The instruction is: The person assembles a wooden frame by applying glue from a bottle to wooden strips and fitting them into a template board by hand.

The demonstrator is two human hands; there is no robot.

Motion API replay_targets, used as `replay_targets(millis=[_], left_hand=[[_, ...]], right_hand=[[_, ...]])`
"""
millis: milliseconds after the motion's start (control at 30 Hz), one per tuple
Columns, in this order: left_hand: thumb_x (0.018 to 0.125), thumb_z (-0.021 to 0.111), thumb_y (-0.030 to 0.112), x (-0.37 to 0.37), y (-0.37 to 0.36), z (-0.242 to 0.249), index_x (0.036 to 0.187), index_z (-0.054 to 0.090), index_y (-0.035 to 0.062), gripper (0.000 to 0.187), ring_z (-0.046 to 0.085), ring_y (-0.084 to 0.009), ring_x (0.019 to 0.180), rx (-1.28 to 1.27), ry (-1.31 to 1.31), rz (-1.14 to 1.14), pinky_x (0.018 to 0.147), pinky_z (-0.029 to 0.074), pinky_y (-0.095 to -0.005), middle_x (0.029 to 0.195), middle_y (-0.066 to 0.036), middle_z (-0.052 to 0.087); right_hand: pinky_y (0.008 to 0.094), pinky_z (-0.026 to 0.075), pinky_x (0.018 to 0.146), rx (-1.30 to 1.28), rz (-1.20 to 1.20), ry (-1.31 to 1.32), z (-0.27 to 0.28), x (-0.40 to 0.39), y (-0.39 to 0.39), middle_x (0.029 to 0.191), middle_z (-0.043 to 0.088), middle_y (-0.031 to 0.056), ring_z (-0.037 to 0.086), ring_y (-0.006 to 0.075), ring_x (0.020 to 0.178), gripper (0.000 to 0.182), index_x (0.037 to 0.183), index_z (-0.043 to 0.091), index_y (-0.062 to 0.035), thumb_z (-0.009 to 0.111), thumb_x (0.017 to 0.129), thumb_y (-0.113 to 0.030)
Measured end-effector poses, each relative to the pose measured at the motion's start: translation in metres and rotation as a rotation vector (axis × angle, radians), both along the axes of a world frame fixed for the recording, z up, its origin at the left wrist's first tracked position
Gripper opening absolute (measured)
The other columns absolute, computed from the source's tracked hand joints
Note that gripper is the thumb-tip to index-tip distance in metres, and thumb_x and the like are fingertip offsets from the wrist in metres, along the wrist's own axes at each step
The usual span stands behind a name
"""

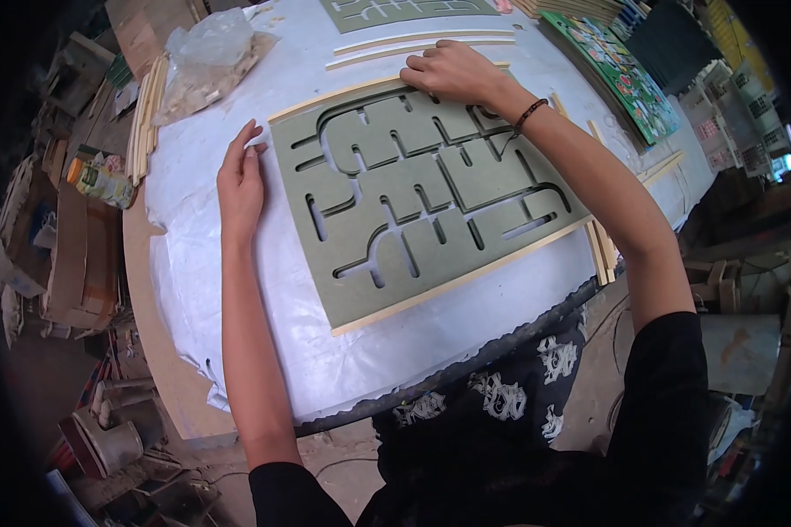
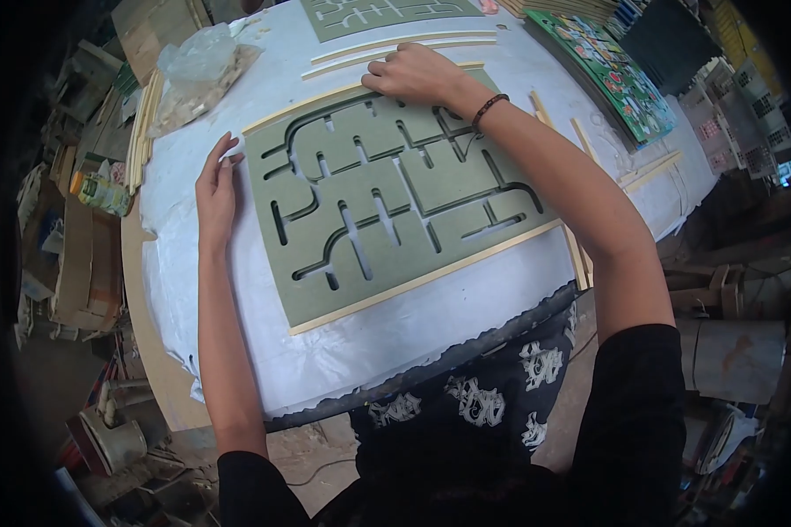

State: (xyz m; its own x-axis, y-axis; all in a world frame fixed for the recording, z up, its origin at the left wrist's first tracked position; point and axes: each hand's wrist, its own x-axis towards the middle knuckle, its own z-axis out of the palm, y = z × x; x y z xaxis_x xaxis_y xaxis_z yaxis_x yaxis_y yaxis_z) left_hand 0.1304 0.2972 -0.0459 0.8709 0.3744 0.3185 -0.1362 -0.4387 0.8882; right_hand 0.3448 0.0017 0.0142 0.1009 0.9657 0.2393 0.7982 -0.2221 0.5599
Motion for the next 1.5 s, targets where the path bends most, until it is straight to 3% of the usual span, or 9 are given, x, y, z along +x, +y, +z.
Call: replay_targets(millis=[400,633,933,1233,1333,1433,1500], left_hand=[[0.103,0.042,0.011,-0.001,-0.003,0.003,0.140,0.051,0.0066,0.038,0.055,-0.0150,0.106,-0.017,0.009,0.011,0.095,0.042,-0.0275,0.127,-0.008,0.061],[0.104,0.042,0.015,-0.001,-0.003,0.005,0.141,0.050,0.0064,0.039,0.056,-0.0168,0.112,-0.037,0.026,-0.002,0.100,0.041,-0.0296,0.131,-0.010,0.059],[0.104,0.043,0.016,-0.001,-0.003,0.006,0.141,0.049,0.0069,0.039,0.056,-0.0185,0.114,-0.079,0.050,0.024,0.101,0.041,-0.0309,0.133,-0.011,0.058],[0.105,0.042,0.019,0.000,-0.002,0.007,0.141,0.050,0.0075,0.039,0.055,-0.0198,0.116,-0.071,0.065,0.022,0.104,0.042,-0.0332,0.135,-0.011,0.056],[0.105,0.042,0.019,0.000,-0.004,0.007,0.140,0.051,0.0073,0.038,0.056,-0.0171,0.112,-0.072,0.059,0.035,0.100,0.042,-0.0312,0.131,-0.009,0.058],[0.105,0.043,0.019,-0.001,-0.005,0.007,0.140,0.051,0.0067,0.038,0.056,-0.0165,0.111,-0.056,0.042,0.025,0.100,0.042,-0.0306,0.130,-0.009,0.059],[0.105,0.043,0.019,0.000,-0.003,0.005,0.140,0.051,0.0066,0.038,0.056,-0.0163,0.110,-0.081,0.038,0.026,0.099,0.042,-0.0302,0.130,-0.009,0.059]], right_hand=[[0.0422,0.053,0.067,-0.018,-0.128,0.113,0.005,0.028,-0.069,0.079,0.061,0.0064,0.067,0.0272,0.074,0.006,0.086,0.055,-0.0083,0.057,0.083,-0.013],[0.0396,0.052,0.064,0.044,-0.152,0.079,0.000,0.044,-0.101,0.075,0.056,0.0054,0.064,0.0254,0.071,0.007,0.084,0.054,-0.0104,0.059,0.083,-0.015],[0.0414,0.052,0.062,0.044,-0.246,0.095,-0.003,0.064,-0.143,0.079,0.062,0.0063,0.067,0.0277,0.071,0.006,0.087,0.058,-0.0098,0.059,0.084,-0.015],[0.0413,0.053,0.061,0.109,-0.472,0.089,0.008,0.062,-0.198,0.083,0.066,0.0058,0.067,0.0295,0.073,0.019,0.090,0.060,-0.0104,0.059,0.093,-0.029],[0.0400,0.051,0.059,0.243,-0.554,0.165,0.014,0.048,-0.207,0.080,0.067,0.0057,0.066,0.0296,0.070,0.025,0.088,0.062,-0.0096,0.061,0.092,-0.034],[0.0340,0.048,0.055,0.489,-0.490,0.371,0.017,0.040,-0.210,0.071,0.065,0.0054,0.063,0.0228,0.061,0.036,0.084,0.065,-0.0084,0.062,0.092,-0.043],[0.0297,0.046,0.054,0.641,-0.551,0.762,0.023,0.028,-0.210,0.066,0.061,0.0037,0.059,0.0162,0.058,0.040,0.082,0.066,-0.0082,0.063,0.092,-0.047]])
